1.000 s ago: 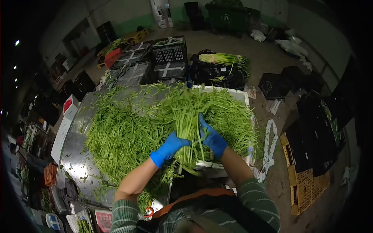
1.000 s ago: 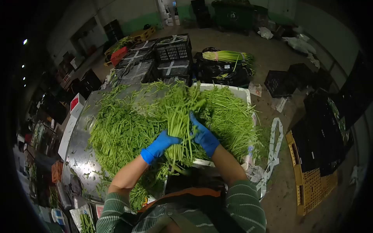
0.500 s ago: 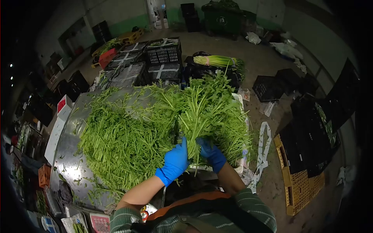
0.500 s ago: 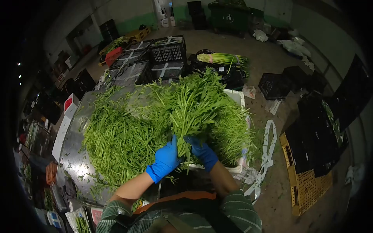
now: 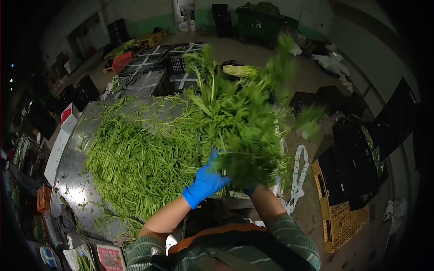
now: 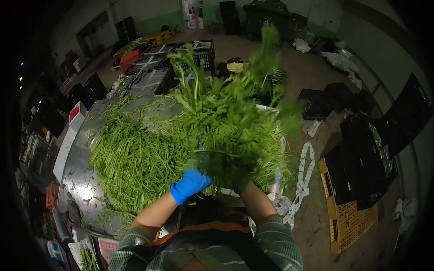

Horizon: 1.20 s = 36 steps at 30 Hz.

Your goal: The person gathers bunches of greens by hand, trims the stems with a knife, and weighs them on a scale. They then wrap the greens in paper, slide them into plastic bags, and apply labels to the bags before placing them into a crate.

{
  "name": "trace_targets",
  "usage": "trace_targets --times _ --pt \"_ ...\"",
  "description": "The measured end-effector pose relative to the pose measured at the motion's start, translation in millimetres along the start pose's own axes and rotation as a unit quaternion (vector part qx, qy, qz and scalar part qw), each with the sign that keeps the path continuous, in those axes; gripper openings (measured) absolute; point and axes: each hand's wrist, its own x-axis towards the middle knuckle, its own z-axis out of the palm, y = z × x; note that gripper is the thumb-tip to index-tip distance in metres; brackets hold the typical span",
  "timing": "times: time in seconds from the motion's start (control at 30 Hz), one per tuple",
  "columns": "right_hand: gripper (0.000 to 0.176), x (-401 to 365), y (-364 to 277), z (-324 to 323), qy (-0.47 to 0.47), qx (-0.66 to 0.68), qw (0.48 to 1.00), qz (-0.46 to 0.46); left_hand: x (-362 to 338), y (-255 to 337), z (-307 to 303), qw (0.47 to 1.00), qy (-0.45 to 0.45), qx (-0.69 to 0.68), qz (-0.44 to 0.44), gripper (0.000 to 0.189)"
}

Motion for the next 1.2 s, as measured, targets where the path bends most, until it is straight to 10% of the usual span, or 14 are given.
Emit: trace_targets --times 0.13,0.37,0.43,0.5,0.6,0.87,0.93,1.2 --pt "0.036 -16 -14 32 -0.023 -0.561 0.815 -0.144 -1 15 -17 0.947 -0.263 -0.059 -0.174 0.096" --pt "0.036 -31 -42 34 0.080 -0.417 0.904 -0.056 -3 7 -54 0.921 -0.190 -0.325 -0.100 0.076" --pt "0.039 -31 -67 53 0.055 -0.114 0.989 0.077 -9 -1 -79 0.962 -0.059 -0.241 -0.111 0.069" --pt "0.040 -23 -64 27 -0.002 -0.017 0.996 0.084 -11 -35 -92 0.982 0.152 0.092 0.066 0.074" --pt "0.041 -9 -56 8 -0.111 0.132 0.976 0.135 -6 -23 -112 0.954 0.142 0.240 0.109 0.074" --pt "0.038 11 -46 72 -0.175 0.008 0.947 0.269 42 18 -133 0.856 0.073 0.353 0.371 0.062" --pt "0.037 10 -47 81 -0.195 -0.012 0.936 0.293 48 29 -143 0.888 -0.116 0.249 0.368 0.062" --pt "0.035 -5 -37 91 -0.231 -0.024 0.913 0.336 -1 -24 -107 0.926 -0.248 -0.011 0.284 0.111"
